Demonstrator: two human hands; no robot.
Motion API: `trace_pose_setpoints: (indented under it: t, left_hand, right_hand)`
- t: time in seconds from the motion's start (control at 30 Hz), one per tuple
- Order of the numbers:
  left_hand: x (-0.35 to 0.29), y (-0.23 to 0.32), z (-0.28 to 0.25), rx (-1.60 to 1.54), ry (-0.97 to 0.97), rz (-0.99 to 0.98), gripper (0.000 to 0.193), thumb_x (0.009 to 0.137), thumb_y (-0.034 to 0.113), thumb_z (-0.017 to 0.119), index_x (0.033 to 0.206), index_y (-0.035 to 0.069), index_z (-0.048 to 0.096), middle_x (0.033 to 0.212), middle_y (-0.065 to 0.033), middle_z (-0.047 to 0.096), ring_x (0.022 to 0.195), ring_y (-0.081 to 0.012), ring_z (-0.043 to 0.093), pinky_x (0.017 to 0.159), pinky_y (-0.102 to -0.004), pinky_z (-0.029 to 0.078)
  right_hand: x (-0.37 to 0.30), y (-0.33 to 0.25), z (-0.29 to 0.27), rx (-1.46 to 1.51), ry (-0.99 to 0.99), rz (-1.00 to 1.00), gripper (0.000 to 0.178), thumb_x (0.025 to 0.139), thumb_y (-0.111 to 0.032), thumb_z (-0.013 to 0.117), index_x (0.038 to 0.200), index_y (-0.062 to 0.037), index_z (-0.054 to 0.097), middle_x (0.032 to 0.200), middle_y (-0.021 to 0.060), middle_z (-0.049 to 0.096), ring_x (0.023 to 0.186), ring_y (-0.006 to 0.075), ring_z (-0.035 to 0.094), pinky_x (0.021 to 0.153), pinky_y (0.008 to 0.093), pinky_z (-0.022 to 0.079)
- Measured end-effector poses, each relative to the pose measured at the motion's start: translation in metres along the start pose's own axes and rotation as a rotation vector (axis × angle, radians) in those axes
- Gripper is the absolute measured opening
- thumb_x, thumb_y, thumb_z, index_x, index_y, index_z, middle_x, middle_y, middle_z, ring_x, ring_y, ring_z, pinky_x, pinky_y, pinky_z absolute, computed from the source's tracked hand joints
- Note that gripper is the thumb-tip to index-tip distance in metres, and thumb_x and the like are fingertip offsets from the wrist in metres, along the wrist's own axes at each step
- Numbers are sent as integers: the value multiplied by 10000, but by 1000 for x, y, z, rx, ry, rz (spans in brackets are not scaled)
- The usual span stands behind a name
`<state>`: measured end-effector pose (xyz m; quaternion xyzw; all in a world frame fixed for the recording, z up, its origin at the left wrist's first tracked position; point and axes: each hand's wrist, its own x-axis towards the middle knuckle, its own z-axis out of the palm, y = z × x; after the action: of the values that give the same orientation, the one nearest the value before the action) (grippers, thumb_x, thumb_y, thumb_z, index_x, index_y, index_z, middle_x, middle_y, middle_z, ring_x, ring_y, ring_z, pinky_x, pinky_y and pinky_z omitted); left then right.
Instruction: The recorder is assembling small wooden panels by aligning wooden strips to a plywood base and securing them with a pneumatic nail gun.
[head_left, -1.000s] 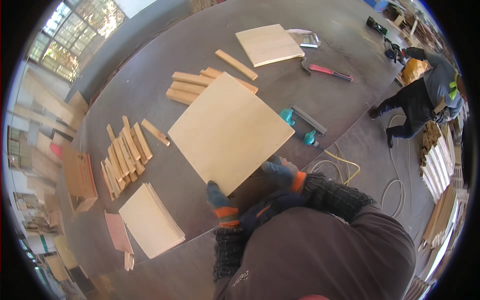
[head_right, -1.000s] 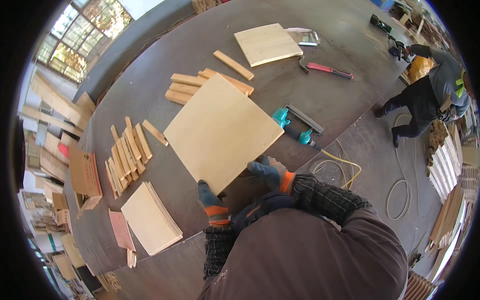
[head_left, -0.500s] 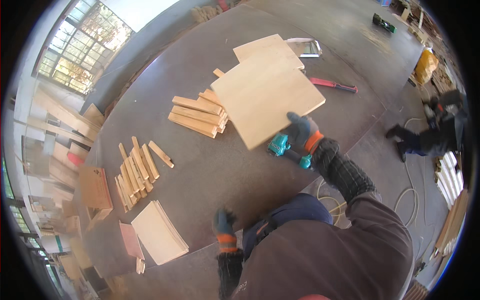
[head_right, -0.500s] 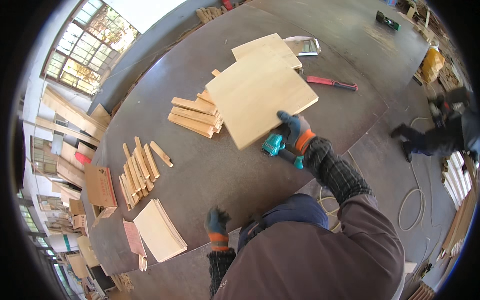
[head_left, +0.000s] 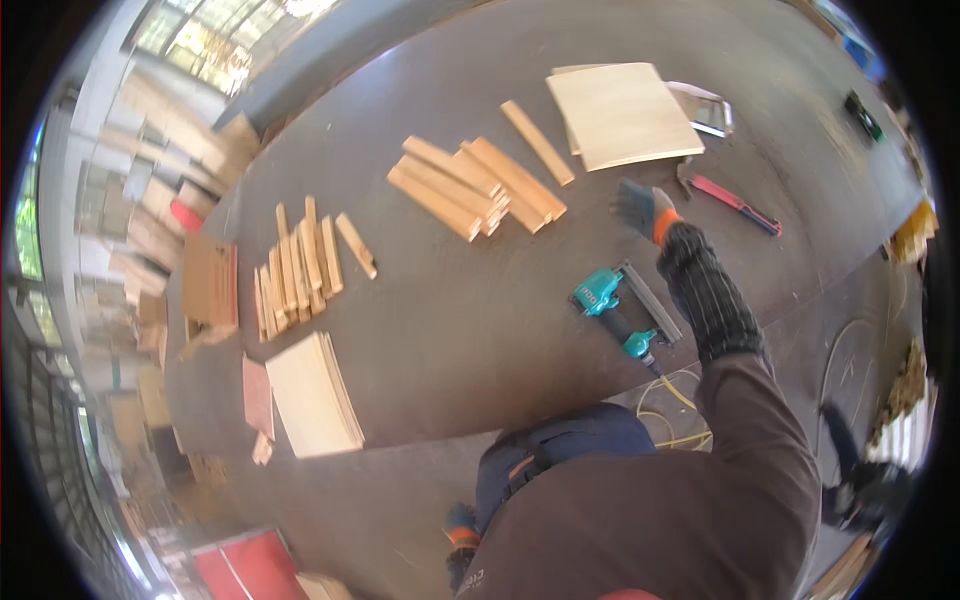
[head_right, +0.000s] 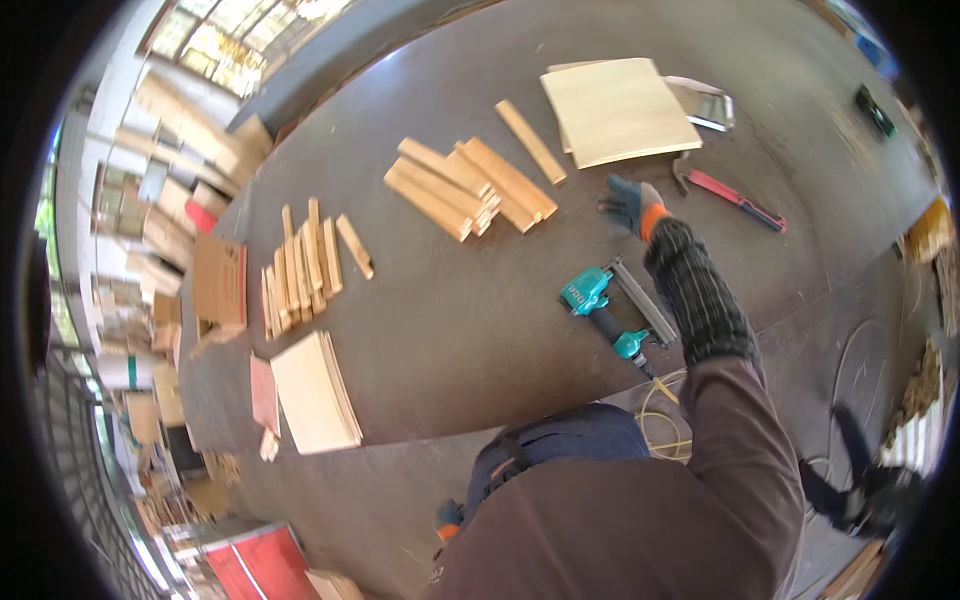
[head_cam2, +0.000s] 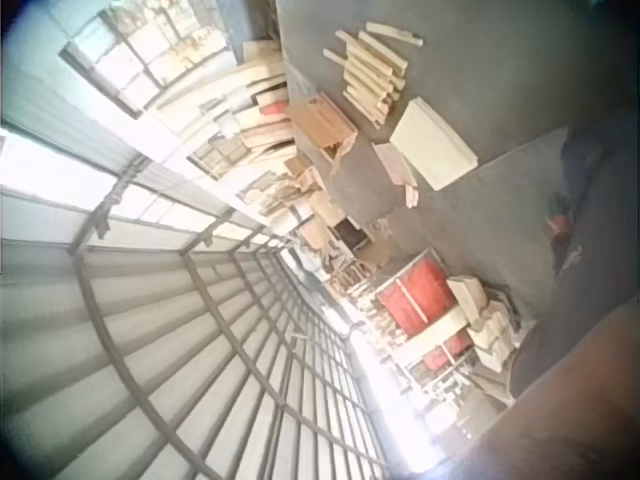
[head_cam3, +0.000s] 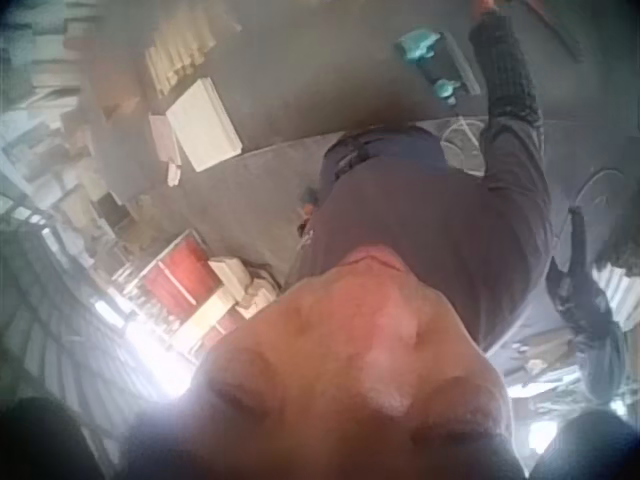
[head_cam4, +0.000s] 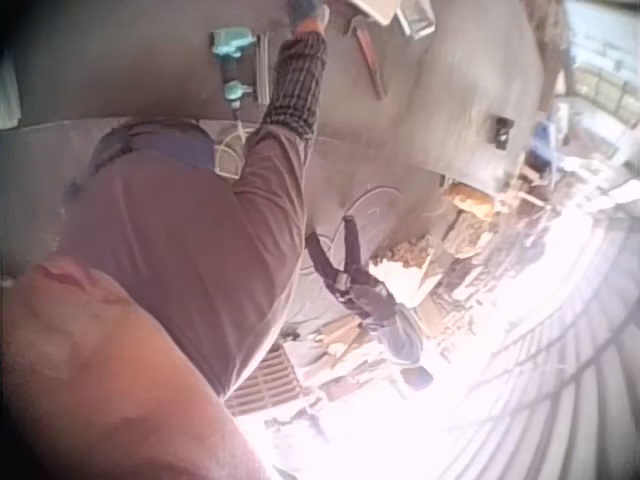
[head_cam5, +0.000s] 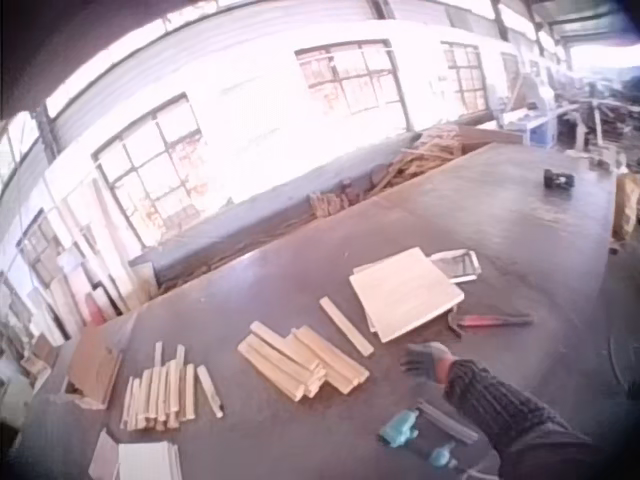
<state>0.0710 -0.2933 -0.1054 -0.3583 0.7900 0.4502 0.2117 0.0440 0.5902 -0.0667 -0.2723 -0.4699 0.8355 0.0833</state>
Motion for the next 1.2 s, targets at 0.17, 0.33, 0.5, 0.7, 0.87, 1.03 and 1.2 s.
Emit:
trace_pose_setpoints:
  t: [0.17, 0.33, 0.5, 0.7, 0.87, 1.03, 1.2]
  left_hand:
    - [-8, 2, 11, -189, 22, 100, 238, 915, 280, 725, 922, 42, 737, 785, -78, 688, 740, -232, 685, 644, -404, 540]
    - [43, 85, 10, -374, 106, 114, 302, 925, 254, 804, 964, -23, 689, 734, -79, 660, 559, -173, 576, 508, -376, 458]
    - [111, 162, -3, -606, 359, 151, 459, 849, 204, 915, 1070, -30, 587, 738, -75, 592, 514, -178, 531, 448, -369, 432]
    - [178, 219, -13, -503, 346, 283, 763, 792, 382, 948, 1286, -66, 577, 1056, -173, 638, 823, -262, 566, 691, -383, 476]
    - [218, 230, -21, -141, 539, 366, 1004, 724, 408, 980, 1466, -94, 526, 1366, -277, 657, 1293, -371, 630, 1080, -420, 519]
    - [230, 225, -25, -372, 362, 319, 773, 759, 192, 968, 1360, -98, 579, 1053, -184, 759, 873, -295, 732, 768, -393, 587]
    - [224, 234, -53, -591, 93, 110, 303, 915, 108, 852, 1065, -48, 640, 744, -105, 668, 486, -172, 551, 425, -346, 406]
  right_hand:
    - [-71, 54, 51, 297, 98, 67, 331, 1009, -201, 724, 1291, -31, 691, 1119, 109, 735, 925, 187, 729, 806, 324, 615]
    - [-156, 80, 82, -424, 254, -75, 496, 1014, -252, 726, 1456, -54, 624, 1218, 95, 735, 904, 150, 699, 756, 295, 586]
    - [-200, 114, 100, -410, 270, 61, 428, 1021, -141, 694, 1443, -98, 637, 1054, 53, 747, 758, 109, 656, 665, 258, 544]
    - [-219, 144, 162, -411, 177, 159, 378, 1024, -119, 700, 1395, -63, 655, 1004, 31, 735, 756, 106, 658, 654, 256, 547]
    - [-213, 152, 224, -492, 121, 158, 386, 1001, -119, 728, 1373, -38, 663, 1021, 39, 739, 786, 115, 691, 671, 262, 568]
    - [-205, 149, 264, -528, 122, 189, 411, 981, -139, 758, 1366, -30, 664, 1032, 45, 741, 823, 123, 715, 698, 270, 587]
    - [-197, 146, 284, -592, 24, 265, 434, 971, -173, 769, 1366, -28, 662, 1034, 61, 746, 833, 136, 726, 705, 270, 597]
